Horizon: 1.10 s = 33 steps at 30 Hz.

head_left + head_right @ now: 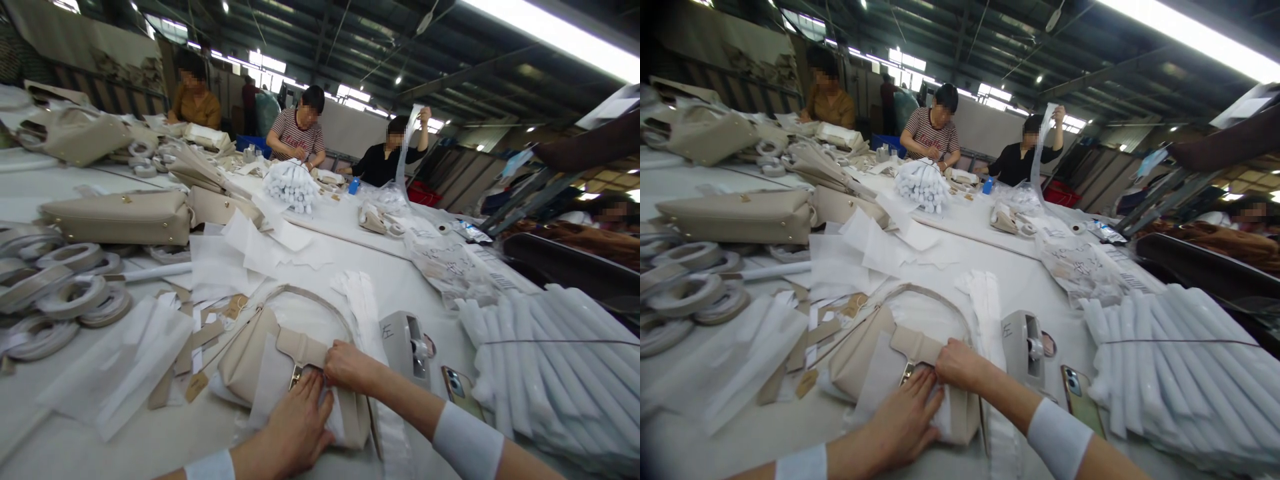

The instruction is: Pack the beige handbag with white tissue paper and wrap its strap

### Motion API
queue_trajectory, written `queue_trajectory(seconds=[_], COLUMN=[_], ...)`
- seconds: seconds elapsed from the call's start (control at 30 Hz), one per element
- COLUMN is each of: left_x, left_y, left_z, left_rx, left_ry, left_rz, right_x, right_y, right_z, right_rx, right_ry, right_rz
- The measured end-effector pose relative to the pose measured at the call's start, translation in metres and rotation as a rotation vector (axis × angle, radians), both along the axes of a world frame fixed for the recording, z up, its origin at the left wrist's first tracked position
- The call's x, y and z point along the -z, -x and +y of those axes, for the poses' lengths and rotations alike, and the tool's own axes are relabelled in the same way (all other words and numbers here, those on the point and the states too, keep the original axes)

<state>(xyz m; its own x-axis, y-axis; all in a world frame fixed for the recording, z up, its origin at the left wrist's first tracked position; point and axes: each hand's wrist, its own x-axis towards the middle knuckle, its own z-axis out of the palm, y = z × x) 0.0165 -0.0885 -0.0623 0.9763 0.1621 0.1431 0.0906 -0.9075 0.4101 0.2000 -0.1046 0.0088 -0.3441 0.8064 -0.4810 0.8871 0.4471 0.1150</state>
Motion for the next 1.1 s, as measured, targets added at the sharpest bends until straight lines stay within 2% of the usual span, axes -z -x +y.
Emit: queue_trajectory(seconds=[0.27, 0.5, 0.67, 0.83, 0.9, 0.97, 1.03, 1.1], left_x=[-0.009, -0.007, -0.012, -0.016, -0.015, -0.014, -0.012, -0.009], left_y=[-0.002, -0.004, -0.003, -0.003, -0.004, -0.004, -0.004, -0.004], left_z=[0.001, 0.002, 0.003, 0.005, 0.006, 0.006, 0.006, 0.005], left_rx=[0.011, 0.034, 0.042, 0.055, 0.063, 0.074, 0.073, 0.064], left_ry=[0.01, 0.034, 0.07, 0.092, 0.086, 0.069, 0.051, 0.035], left_rz=[0.027, 0.055, 0.081, 0.107, 0.108, 0.109, 0.093, 0.063], right_x=[0.005, 0.001, -0.004, -0.015, -0.02, -0.02, -0.012, 0.004], right_y=[-0.005, -0.003, -0.022, -0.056, -0.057, -0.047, -0.029, -0.008], right_z=[0.002, 0.003, 0.018, 0.034, 0.027, 0.01, -0.014, -0.038], right_rx=[-0.075, -0.074, 0.03, 0.254, 0.358, 0.435, 0.48, 0.514], right_ry=[0.008, -0.006, -0.063, -0.242, -0.321, -0.373, -0.403, -0.455], right_rz=[0.009, -0.007, -0.035, -0.093, -0.108, -0.106, -0.061, 0.057])
